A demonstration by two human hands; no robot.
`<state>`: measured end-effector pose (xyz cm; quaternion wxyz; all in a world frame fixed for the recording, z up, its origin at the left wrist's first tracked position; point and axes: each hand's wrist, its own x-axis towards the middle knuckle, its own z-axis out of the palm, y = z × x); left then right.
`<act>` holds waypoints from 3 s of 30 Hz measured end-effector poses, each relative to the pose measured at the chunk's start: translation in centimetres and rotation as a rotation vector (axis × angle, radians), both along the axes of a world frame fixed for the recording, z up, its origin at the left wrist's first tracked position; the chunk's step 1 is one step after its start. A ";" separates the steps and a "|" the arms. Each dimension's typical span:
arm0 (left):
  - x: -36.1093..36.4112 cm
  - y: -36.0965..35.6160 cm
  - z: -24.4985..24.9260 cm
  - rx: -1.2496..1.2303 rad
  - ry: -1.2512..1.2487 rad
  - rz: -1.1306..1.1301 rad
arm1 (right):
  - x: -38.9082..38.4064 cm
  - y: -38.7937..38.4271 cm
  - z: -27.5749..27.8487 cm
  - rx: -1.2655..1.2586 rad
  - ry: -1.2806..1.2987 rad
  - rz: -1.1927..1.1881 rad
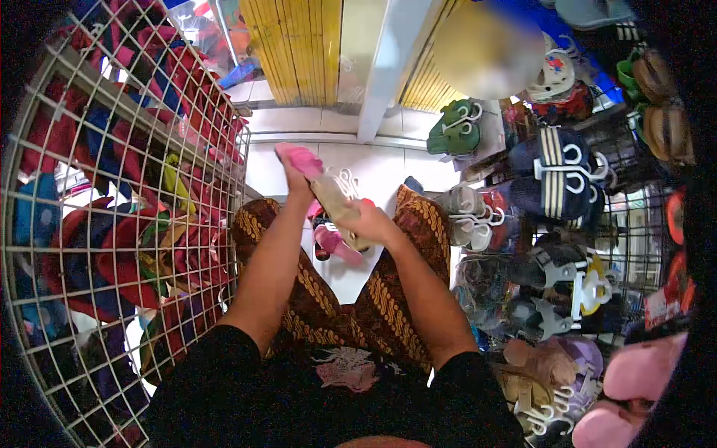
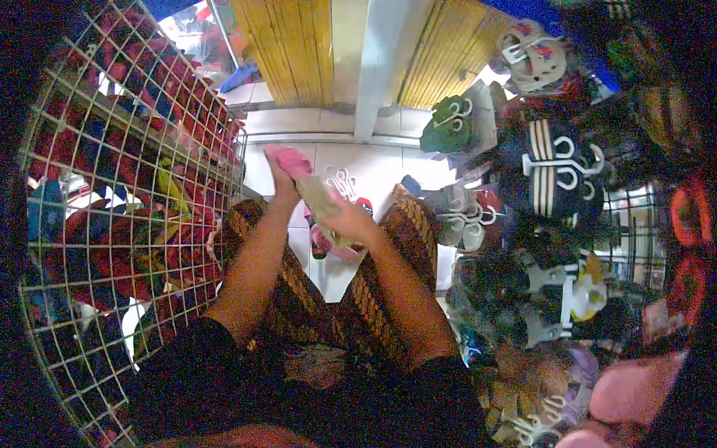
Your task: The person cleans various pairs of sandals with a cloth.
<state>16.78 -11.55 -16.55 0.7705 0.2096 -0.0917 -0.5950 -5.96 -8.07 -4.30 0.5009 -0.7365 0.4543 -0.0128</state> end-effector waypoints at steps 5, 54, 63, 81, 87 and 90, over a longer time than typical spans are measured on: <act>0.4 0.0 1.6 0.375 -0.301 0.160 | -6.4 3.4 3.8 0.131 -0.071 0.148; -15.4 12.3 15.4 0.278 -0.116 -1.150 | -17.3 15.0 14.0 -0.310 -0.391 -0.549; -15.1 11.1 6.0 -0.174 -0.827 -1.182 | -13.6 14.4 14.6 -0.445 0.080 -0.028; -10.1 8.2 15.3 0.279 0.219 -0.748 | -22.3 20.2 7.6 1.105 -0.712 -0.269; -5.2 5.5 13.8 0.148 0.481 -0.496 | -20.9 20.3 4.7 1.398 -1.286 -0.478; -4.7 5.1 15.0 0.182 0.291 -0.351 | -20.8 19.2 4.1 1.363 -1.251 -0.553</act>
